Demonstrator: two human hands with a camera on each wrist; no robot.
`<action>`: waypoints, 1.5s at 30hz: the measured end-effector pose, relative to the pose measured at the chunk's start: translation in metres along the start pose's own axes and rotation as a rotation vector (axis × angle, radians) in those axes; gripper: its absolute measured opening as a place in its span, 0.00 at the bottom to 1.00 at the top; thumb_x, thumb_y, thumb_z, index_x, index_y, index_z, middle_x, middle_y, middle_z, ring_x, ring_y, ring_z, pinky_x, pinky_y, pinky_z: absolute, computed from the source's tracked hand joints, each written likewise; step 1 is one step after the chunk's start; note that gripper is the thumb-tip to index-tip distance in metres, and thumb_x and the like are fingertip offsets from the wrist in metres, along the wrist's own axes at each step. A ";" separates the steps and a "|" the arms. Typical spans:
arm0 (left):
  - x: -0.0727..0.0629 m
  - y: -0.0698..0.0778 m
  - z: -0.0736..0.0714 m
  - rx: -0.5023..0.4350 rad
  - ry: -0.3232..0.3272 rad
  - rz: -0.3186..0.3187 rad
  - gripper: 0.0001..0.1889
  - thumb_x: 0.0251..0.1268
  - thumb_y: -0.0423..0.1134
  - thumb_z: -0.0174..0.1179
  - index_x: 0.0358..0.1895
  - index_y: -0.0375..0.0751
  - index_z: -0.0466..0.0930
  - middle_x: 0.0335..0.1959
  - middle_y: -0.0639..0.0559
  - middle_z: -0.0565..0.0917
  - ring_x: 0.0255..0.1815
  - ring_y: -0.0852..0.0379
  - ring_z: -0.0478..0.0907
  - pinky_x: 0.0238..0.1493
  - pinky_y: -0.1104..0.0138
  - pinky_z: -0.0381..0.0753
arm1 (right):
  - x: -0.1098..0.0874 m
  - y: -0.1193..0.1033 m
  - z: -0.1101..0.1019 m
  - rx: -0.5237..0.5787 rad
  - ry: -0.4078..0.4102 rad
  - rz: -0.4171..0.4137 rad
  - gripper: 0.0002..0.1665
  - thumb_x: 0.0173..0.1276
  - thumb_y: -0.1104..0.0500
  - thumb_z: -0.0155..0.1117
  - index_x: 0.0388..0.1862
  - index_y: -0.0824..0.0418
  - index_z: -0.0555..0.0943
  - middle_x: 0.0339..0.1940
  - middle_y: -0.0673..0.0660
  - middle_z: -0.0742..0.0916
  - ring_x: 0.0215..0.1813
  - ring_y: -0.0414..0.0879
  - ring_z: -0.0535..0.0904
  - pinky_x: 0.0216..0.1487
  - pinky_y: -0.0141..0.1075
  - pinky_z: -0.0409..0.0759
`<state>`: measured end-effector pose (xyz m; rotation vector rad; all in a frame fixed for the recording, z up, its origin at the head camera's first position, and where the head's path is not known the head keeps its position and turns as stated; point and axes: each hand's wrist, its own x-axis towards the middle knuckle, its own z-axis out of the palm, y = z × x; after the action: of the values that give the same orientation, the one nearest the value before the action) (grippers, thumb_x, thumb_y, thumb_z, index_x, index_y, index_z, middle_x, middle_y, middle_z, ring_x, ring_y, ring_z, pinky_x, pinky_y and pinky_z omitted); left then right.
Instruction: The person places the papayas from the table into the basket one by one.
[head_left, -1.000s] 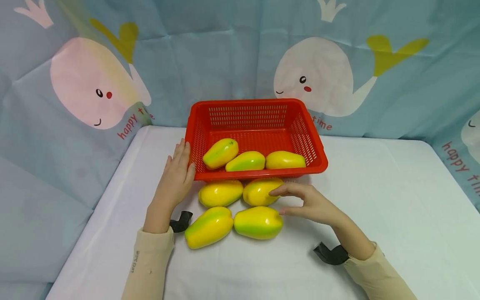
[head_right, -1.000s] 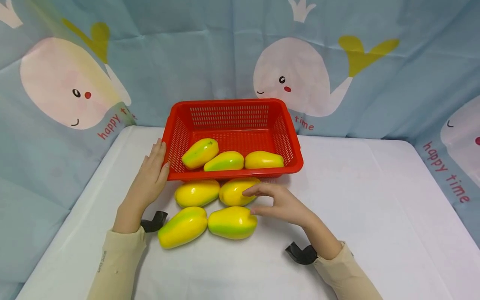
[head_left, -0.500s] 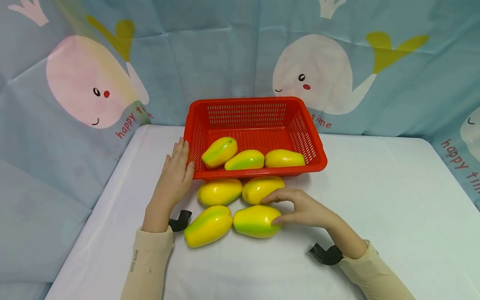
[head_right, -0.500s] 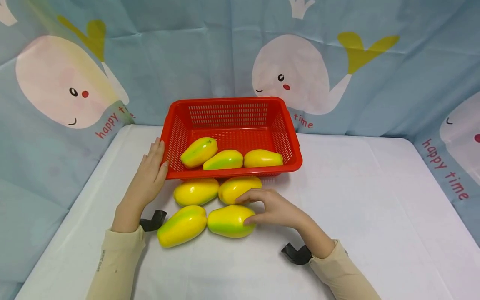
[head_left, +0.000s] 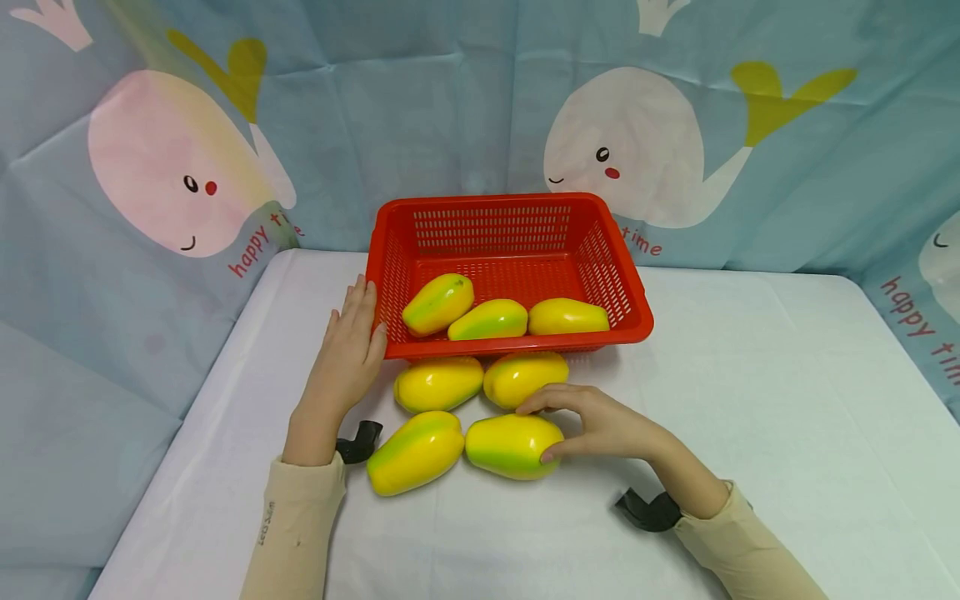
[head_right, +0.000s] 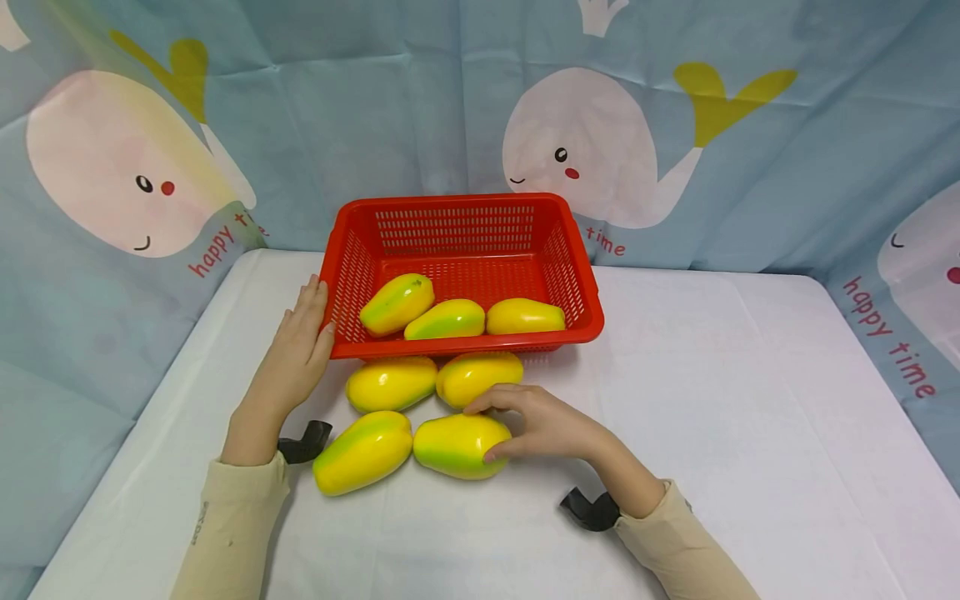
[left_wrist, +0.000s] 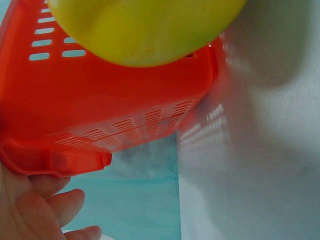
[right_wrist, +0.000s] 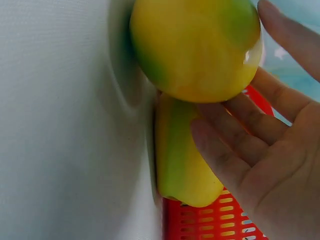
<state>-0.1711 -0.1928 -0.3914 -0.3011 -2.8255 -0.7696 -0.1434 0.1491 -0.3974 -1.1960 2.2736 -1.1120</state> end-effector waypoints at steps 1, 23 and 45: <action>0.000 0.000 0.000 0.000 -0.001 0.000 0.32 0.72 0.41 0.42 0.74 0.32 0.44 0.76 0.41 0.45 0.75 0.44 0.41 0.70 0.44 0.40 | 0.000 0.000 0.000 -0.001 -0.009 0.003 0.29 0.55 0.49 0.73 0.56 0.55 0.78 0.55 0.46 0.81 0.57 0.41 0.74 0.60 0.38 0.71; 0.000 -0.001 0.001 -0.007 -0.002 -0.001 0.32 0.73 0.42 0.42 0.74 0.33 0.44 0.76 0.42 0.45 0.75 0.44 0.41 0.70 0.44 0.41 | 0.000 -0.003 0.006 -0.034 -0.143 0.000 0.42 0.49 0.51 0.77 0.65 0.51 0.71 0.62 0.45 0.76 0.63 0.41 0.70 0.65 0.40 0.65; 0.000 0.000 0.000 -0.011 0.002 0.002 0.32 0.73 0.42 0.41 0.74 0.34 0.44 0.76 0.42 0.44 0.75 0.44 0.41 0.70 0.44 0.42 | 0.000 -0.002 0.006 -0.031 -0.155 0.040 0.41 0.52 0.48 0.74 0.65 0.50 0.70 0.62 0.44 0.75 0.63 0.41 0.69 0.66 0.40 0.65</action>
<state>-0.1707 -0.1923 -0.3916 -0.3052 -2.8198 -0.7844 -0.1390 0.1460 -0.3996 -1.1989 2.1946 -0.9385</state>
